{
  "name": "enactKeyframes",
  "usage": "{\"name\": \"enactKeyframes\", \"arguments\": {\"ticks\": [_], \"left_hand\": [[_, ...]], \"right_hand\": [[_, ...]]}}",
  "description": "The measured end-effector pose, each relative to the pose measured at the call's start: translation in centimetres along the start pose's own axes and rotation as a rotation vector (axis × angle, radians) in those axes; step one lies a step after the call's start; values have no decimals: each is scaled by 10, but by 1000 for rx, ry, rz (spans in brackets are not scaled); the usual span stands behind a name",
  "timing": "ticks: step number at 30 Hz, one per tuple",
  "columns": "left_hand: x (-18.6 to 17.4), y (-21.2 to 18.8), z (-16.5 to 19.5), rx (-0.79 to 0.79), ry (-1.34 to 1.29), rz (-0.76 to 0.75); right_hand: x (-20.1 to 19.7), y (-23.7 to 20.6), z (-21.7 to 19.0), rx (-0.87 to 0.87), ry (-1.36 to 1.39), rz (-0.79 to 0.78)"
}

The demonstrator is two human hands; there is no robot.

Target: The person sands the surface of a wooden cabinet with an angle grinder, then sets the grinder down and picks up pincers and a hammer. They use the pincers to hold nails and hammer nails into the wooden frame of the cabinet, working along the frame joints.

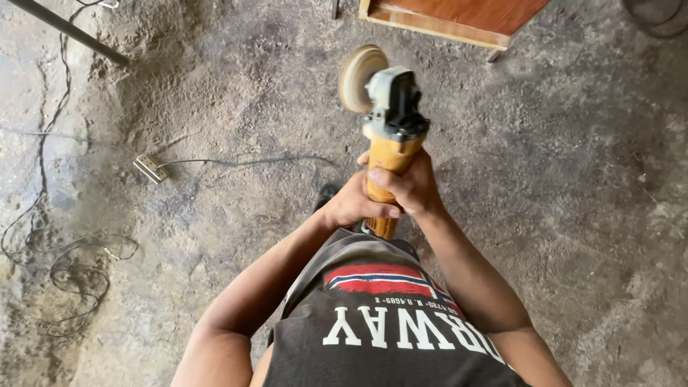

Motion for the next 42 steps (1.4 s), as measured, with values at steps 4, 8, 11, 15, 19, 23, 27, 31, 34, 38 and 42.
{"name": "enactKeyframes", "arguments": {"ticks": [4,8,11,15,19,23,27,31,34,38,42], "left_hand": [[-7,-50,25,138,-82,143],[-29,-102,47,282,-149,347],[-68,-146,66,304,-156,499],[-129,-212,97,309,-82,663],[-181,-271,123,393,-65,802],[-216,-320,153,476,-176,864],[-238,-373,180,528,-185,921],[-253,-429,202,545,-154,1007],[-256,-469,210,579,-132,1059],[-263,-536,218,612,-87,1244],[-279,-601,226,655,-16,1440]], "right_hand": [[30,10,7,-41,-251,-201],[62,15,40,2,-500,-225],[114,12,90,234,-103,-293],[192,9,139,446,75,-565],[260,15,174,570,-275,-840],[302,27,193,556,-741,-726],[314,46,195,-105,-1126,-574],[292,70,190,-252,-1323,-211],[268,90,181,-403,-1491,-30],[255,128,185,-408,-1552,78],[279,184,204,-298,-1446,305]]}}
Point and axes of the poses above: each hand's wrist, its own y-axis towards the middle knuckle, its own x-axis out of the palm, z = x × y, the point moved 2 cm from there along y, towards the middle knuckle, and after that the axes turned 2 degrees about y, right-handed, at the moved point
